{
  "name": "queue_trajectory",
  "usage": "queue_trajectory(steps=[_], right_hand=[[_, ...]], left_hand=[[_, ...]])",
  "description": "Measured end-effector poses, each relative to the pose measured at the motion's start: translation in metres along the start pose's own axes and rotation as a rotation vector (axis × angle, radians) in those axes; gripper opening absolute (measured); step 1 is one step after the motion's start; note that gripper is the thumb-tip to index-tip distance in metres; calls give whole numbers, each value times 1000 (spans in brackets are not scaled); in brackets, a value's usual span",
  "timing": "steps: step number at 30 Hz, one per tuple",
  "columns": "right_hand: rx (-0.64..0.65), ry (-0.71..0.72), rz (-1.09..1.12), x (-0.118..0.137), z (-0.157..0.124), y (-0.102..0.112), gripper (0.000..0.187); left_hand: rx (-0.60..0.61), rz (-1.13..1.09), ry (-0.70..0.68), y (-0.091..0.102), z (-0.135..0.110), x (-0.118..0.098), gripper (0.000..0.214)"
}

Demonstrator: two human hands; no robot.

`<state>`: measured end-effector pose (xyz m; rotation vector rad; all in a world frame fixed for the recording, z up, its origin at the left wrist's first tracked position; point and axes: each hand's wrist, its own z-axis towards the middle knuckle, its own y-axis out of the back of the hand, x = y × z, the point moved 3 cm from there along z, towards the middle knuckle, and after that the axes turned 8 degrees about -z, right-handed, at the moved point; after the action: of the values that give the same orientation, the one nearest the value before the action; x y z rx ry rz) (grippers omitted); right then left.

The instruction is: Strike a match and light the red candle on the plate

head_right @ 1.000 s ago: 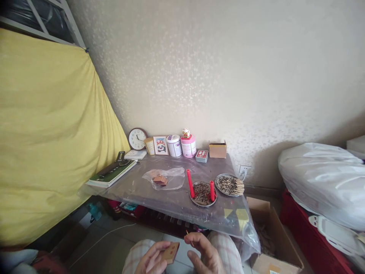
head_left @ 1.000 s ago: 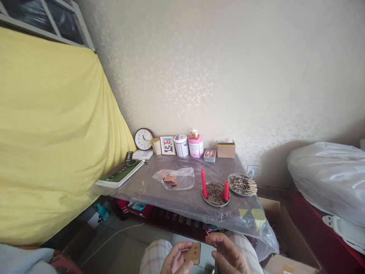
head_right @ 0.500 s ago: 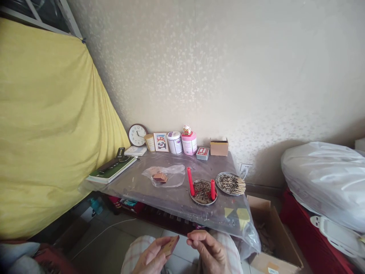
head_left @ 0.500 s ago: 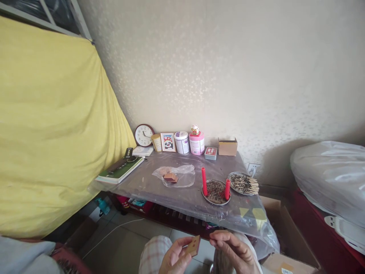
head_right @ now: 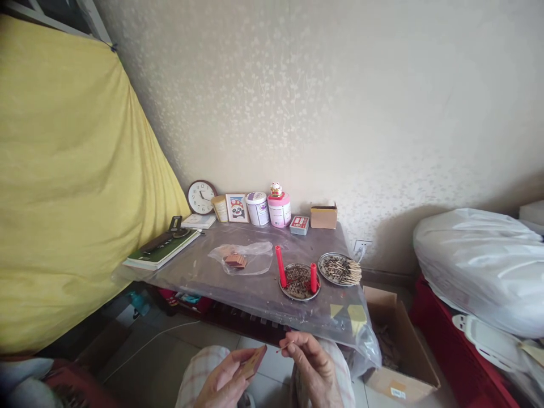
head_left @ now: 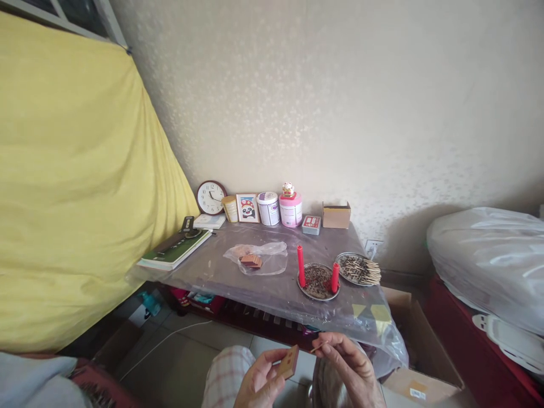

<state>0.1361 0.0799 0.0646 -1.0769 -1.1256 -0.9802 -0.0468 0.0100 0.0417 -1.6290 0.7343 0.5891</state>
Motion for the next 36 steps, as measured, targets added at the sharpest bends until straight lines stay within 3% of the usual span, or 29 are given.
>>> queue_trajectory(steps=[10, 19, 26, 32, 36], right_hand=[[-6, 49, -15, 14, 2, -9, 17], [8, 210, -114, 43, 5, -28, 12], [-31, 448, -314, 62, 3, -38, 7], [-70, 657, -479, 64, -1, -46, 19], [-38, 692, -605, 60, -2, -50, 20]], left_hand=[[-60, -17, -32, 0, 2, -6, 31], [-105, 20, -129, -18, -3, -23, 39], [-136, 19, -168, -32, -8, -39, 28], [-112, -20, -185, -43, -8, -48, 23], [-102, -10, -211, -45, -6, -47, 23]])
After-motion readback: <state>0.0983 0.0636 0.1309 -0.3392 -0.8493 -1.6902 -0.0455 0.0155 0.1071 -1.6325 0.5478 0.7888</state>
